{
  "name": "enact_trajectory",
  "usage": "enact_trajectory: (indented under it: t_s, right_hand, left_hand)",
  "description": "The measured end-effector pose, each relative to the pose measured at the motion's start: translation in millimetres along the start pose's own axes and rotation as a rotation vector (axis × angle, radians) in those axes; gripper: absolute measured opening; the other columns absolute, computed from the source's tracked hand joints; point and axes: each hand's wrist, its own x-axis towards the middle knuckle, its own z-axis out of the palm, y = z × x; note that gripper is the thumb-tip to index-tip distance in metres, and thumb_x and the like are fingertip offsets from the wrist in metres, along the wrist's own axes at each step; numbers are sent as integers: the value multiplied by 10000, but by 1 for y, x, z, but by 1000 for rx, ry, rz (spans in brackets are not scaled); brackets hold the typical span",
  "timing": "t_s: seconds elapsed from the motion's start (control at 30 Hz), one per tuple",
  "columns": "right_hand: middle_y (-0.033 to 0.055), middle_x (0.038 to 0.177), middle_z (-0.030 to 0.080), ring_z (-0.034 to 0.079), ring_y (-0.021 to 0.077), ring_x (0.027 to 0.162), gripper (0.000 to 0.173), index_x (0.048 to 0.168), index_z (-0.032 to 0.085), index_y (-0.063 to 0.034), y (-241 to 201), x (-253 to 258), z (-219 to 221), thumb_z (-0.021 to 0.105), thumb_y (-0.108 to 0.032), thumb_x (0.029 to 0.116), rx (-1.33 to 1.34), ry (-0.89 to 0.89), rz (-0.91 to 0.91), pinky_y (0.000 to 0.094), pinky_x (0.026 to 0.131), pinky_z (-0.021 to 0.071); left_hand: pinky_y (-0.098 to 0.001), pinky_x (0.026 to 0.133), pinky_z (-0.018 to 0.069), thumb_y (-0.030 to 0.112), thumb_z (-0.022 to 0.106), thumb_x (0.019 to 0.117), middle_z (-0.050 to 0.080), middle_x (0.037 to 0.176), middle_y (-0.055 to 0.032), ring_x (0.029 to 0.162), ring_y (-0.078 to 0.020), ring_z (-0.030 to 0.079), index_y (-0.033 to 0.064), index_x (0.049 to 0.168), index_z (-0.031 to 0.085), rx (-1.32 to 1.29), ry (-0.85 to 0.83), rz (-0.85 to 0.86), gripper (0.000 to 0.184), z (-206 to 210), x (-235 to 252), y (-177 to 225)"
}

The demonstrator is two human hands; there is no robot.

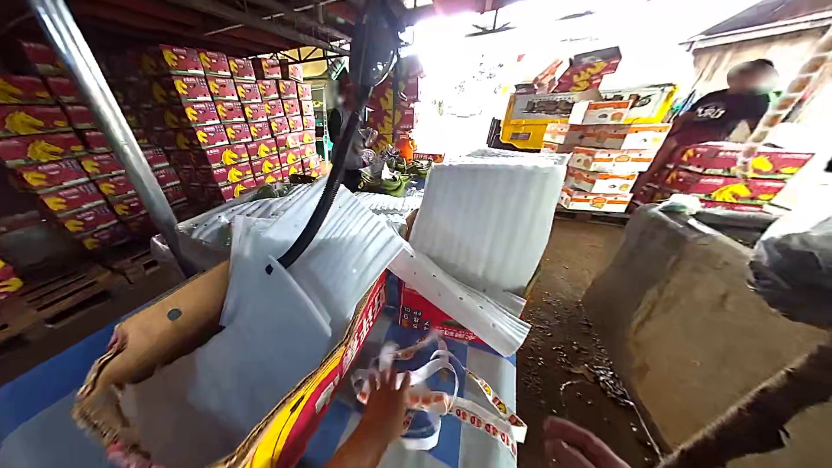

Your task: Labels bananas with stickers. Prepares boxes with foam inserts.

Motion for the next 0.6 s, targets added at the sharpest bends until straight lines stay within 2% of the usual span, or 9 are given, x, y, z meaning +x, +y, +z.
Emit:
enact_trajectory:
  t_s: [0.07,0.13,0.17,0.23,0.3,0.37,0.4,0.5,0.6]
  right_hand:
    - [173,1265,586,643,187,1022,462,1406,465,49,0,51,-2,587,-127,997,-16,112,28,378,850,561]
    - [230,1394,544,593,298,1191,550,1456,452,29,2,96,2,637,-191,988,-16,171,59,488,943,519]
    - [250,1408,541,575,345,1223,552,1442,478,33,3,117,8,658,-215,983,-21,172,59,539,971,493]
    - [255,1247,637,637,349,1106,460,1311,589,57,-2,148,21,699,-221,962,-55,173,-14,551,936,515]
    - [227,1108,672,657,315,1034,326,1139,674,71,-13,162,31,717,-167,921,-119,140,-185,515,907,534]
    - [196,1012,697,684,267,968,239,1031,703,63,-30,165,33,726,-127,888,-196,32,-395,456,867,560]
    - [185,1000,703,690,244,959,221,1018,712,61,-42,168,28,731,-108,876,-218,-67,-507,422,869,566]
    - [108,1085,740,697,178,1060,213,1051,763,-25,-94,201,-4,669,-177,936,-321,-256,-854,359,950,566]
    - [125,1114,741,689,278,1092,216,1049,763,-32,-168,264,-38,610,-163,973,-501,-90,-1118,477,956,549]
  left_hand:
    - [-794,1152,166,89,842,804,267,1617,-344,1480,-577,251,72,1597,351,-21,-125,-154,934,-7,2,3]
    - [-740,1130,298,148,757,898,423,1547,-305,1420,-516,405,27,1464,542,20,-110,-162,618,-35,3,25]
    - [-665,1123,369,178,702,943,541,1464,-251,1373,-448,493,23,1352,641,45,-11,-113,442,-53,4,42]
    - [-566,1095,434,164,696,946,668,1308,-181,1276,-375,590,40,1184,738,70,310,105,272,-81,11,82]
    - [-608,1098,437,172,836,806,680,1317,-129,1277,-364,607,119,1217,745,160,568,402,424,-90,29,117]
    - [-718,1133,315,232,919,697,582,1480,-128,1396,-399,509,171,1437,615,260,588,544,802,-93,51,146]
    - [-722,1122,328,232,913,704,589,1475,-123,1384,-393,526,171,1471,580,272,615,559,839,-92,65,156]
    - [-558,948,545,88,773,801,741,1185,-111,1093,-307,708,88,1323,686,176,874,442,530,-111,104,177]
    - [-538,921,569,74,676,911,737,1127,-183,1061,-344,712,9,1211,723,112,1045,248,311,-162,108,200]
